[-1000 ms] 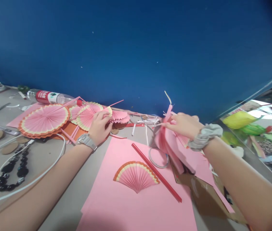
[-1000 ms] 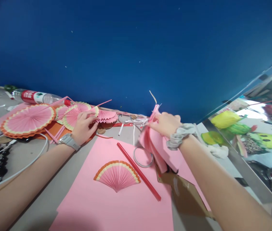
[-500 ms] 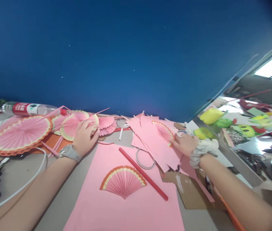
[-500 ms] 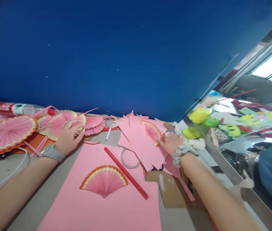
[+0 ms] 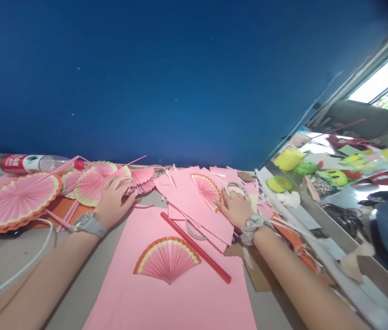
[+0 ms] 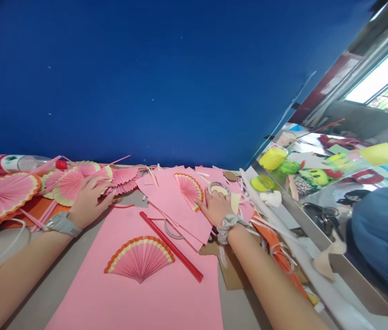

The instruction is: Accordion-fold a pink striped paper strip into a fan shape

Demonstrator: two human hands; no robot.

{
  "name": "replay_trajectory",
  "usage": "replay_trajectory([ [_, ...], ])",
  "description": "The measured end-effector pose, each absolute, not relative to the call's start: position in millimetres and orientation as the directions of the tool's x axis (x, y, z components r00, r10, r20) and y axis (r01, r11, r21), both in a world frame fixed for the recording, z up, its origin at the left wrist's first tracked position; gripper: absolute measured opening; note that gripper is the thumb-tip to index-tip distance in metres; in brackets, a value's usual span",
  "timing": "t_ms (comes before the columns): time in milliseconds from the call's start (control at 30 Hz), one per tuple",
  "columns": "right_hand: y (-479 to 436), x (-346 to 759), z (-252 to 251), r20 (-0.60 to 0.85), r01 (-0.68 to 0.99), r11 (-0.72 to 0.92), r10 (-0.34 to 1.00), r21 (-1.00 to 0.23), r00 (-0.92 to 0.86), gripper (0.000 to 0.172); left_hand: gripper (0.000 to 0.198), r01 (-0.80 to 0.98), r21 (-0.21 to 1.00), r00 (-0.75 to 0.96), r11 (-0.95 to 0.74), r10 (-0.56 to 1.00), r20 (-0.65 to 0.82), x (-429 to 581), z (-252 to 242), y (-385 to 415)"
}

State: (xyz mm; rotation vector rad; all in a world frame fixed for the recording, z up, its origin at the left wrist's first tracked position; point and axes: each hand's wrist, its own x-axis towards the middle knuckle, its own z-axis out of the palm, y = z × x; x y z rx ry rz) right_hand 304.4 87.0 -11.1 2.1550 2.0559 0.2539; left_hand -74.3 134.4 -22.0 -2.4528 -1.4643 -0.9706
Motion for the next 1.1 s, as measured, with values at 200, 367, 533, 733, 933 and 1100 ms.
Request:
replay_trajectory([
  [200, 107.8, 297.5, -11.4, 0.011, 0.984, -0.045, 0.999, 0.171, 0.044, 0.066, 0.023, 0.81, 0.209, 0.352, -0.548, 0.739, 0.575, -73.6, -20.5, 134.2],
  [367, 120.0, 310.1, 3.4, 0.013, 0.988, -0.085, 0.996, 0.132, 0.084, 0.054, 0.022, 0.814, 0.21, 0.347, -0.542, 0.743, 0.572, -74.9, -20.8, 134.9],
  [533, 121.1, 324.0, 2.8, 0.023, 0.96, -0.231, 0.973, 0.16, 0.23, 0.051, 0.02, 0.812, 0.217, 0.349, -0.543, 0.748, 0.565, -75.1, -22.3, 137.0],
  [733, 122.7, 313.3, -13.9, 0.027, 0.971, -0.192, 0.981, 0.139, 0.191, 0.046, 0.02, 0.811, 0.216, 0.355, -0.544, 0.751, 0.557, -75.9, -23.5, 138.2],
  [933, 122.9, 311.1, -13.1, 0.103, 0.984, -0.149, 0.985, 0.102, 0.139, 0.051, 0.021, 0.809, 0.215, 0.364, -0.547, 0.753, 0.548, -75.2, -21.5, 137.1],
  [1100, 107.6, 287.4, 20.4, 0.235, 0.998, -0.014, 0.972, 0.067, -0.002, 0.048, 0.026, 0.812, 0.233, 0.337, -0.535, 0.755, 0.562, -75.7, -21.6, 138.1],
])
